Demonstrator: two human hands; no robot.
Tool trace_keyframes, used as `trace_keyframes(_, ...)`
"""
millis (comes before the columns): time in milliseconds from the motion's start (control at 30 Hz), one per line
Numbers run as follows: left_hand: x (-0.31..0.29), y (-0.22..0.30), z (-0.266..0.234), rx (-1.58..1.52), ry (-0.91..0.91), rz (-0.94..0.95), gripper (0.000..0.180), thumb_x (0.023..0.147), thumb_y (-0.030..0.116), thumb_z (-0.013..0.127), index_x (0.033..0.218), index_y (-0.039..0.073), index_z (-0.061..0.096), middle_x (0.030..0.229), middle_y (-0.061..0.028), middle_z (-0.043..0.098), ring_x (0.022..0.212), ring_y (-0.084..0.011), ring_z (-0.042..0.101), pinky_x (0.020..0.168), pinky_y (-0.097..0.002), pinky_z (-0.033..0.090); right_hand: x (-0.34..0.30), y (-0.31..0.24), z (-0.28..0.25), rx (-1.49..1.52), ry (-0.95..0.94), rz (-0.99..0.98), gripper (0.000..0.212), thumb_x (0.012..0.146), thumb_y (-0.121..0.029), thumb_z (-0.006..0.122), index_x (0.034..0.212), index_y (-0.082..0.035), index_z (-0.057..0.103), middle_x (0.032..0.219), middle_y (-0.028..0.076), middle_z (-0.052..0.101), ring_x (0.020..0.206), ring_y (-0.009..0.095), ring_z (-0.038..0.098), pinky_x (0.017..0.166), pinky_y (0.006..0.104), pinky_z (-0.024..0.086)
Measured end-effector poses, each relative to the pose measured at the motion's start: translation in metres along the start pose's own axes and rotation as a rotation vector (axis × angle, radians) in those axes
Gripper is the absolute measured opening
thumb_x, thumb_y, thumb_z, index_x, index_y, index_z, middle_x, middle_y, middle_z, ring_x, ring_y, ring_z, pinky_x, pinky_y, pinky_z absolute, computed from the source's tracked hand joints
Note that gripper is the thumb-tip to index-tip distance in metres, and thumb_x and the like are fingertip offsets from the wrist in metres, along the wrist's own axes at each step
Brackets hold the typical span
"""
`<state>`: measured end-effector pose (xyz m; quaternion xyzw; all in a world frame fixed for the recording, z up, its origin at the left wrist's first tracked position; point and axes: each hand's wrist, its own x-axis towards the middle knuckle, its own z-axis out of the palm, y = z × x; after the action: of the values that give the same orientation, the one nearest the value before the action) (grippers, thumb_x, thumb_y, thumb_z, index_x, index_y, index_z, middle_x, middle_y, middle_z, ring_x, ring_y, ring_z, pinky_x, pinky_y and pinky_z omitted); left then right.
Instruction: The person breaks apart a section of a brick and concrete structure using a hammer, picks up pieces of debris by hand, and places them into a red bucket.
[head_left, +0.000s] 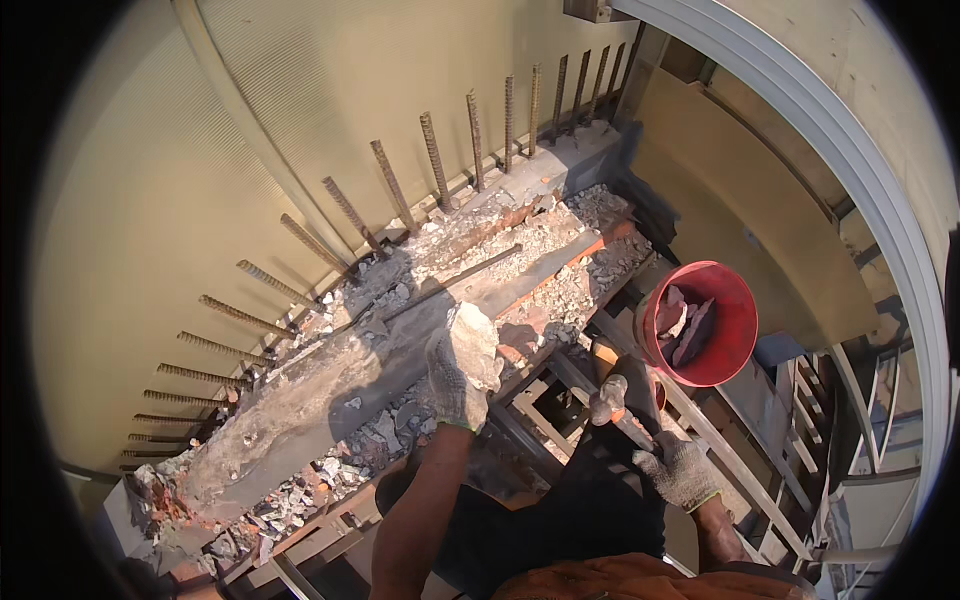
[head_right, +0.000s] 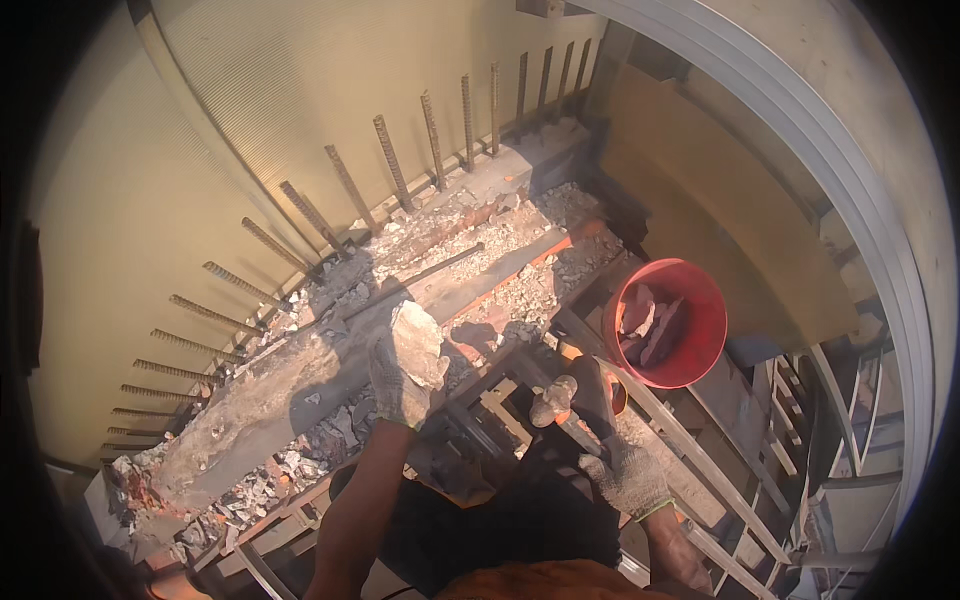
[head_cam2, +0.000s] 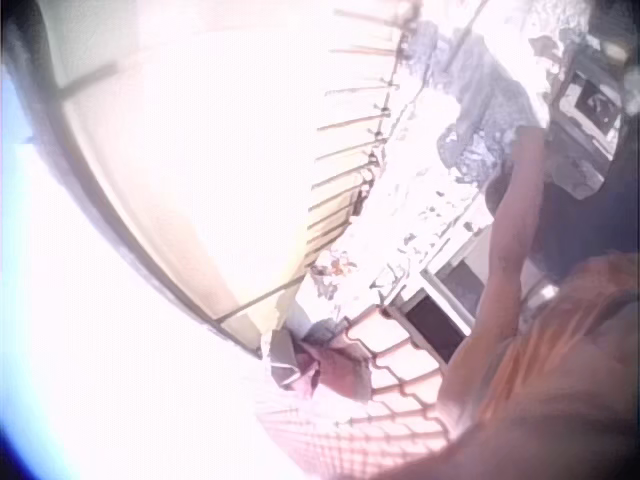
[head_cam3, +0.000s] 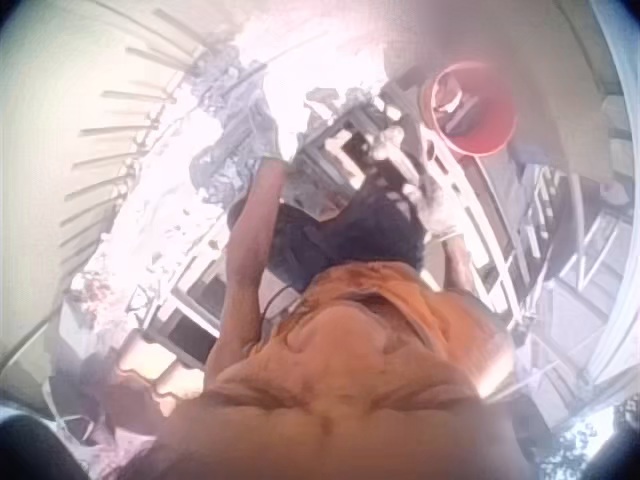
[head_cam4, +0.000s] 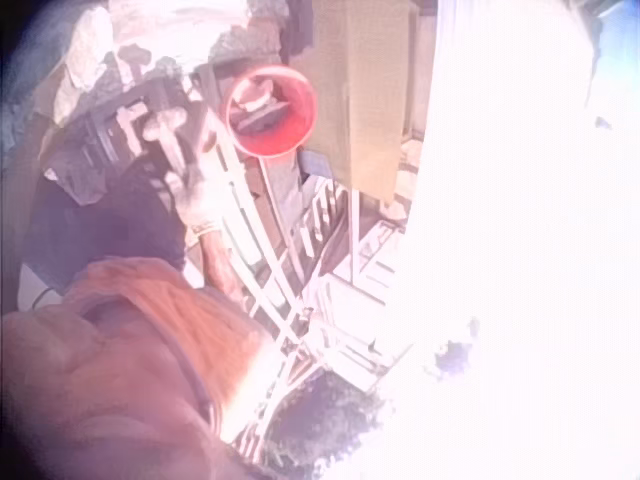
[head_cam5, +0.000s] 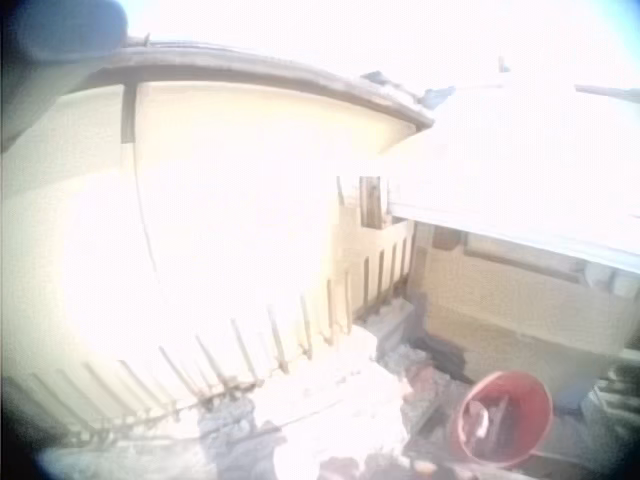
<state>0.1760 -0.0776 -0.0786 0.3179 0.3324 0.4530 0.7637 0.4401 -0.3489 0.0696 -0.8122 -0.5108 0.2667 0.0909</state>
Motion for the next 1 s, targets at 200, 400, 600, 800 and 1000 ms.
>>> trace_keyframes(200,0.086,-0.084,0.246,0.080,-0.186,-0.450,0.067,0.109,0.057,0.049,0.158,0.011,0.051,0.160,-0.0092,0.054,0.145,-0.0281,0.050,0.117,-0.0504,0.040,0.002,0.055,-0.002,-0.078,-0.014,0.101,0.057,0.095,-0.062,0.074,0.112,-0.008,0.068,0.083,0.019,0.073,0.078,0.043,0.074,0.071,0.0538,0.056)
trace_keyframes(400,0.052,-0.123,0.274,0.584,-0.243,-0.076,0.070,0.109,0.052,0.063,0.154,0.000,0.051,0.155,-0.0224,0.053,0.156,-0.0339,0.042,0.128,-0.0422,0.035,0.004,-0.023,-0.016,0.227,-0.297,0.368,0.042,0.108,-0.036,0.067,0.127,0.002,0.069,0.102,0.026,0.071,0.092,0.040,0.066,0.086,0.0517,0.052)
trace_keyframes(600,-0.094,0.095,-0.002,0.910,0.419,0.360,0.063,0.102,0.040,0.070,0.151,0.003,0.054,0.157,-0.0230,0.054,0.142,-0.0451,0.054,0.119,-0.0495,0.046,0.056,0.083,0.044,0.023,-0.069,-0.418,0.037,0.105,-0.038,0.071,0.111,-0.001,0.072,0.083,0.021,0.071,0.076,0.045,0.067,0.079,0.0506,0.056)
trace_keyframes(800,-0.395,0.204,-0.222,1.494,1.595,0.361,0.074,0.095,0.048,0.077,0.155,0.010,0.055,0.165,-0.0270,0.043,0.156,-0.0488,0.035,0.129,-0.0603,0.027,0.093,-0.120,0.045,-0.111,0.055,-1.085,0.032,0.104,-0.029,0.070,0.121,-0.003,0.073,0.083,0.015,0.069,0.069,0.038,0.066,0.071,0.0525,0.054)
trace_keyframes(1000,-0.647,0.234,-0.287,1.690,2.058,-0.232,0.098,0.083,0.064,0.083,0.158,0.009,0.052,0.168,-0.0246,0.041,0.161,-0.0461,0.028,0.130,-0.0665,0.017,0.126,-0.300,0.127,-0.250,0.143,-1.349,0.037,0.107,-0.035,0.064,0.108,0.002,0.069,0.079,0.027,0.066,0.074,0.045,0.069,0.068,0.0489,0.052)
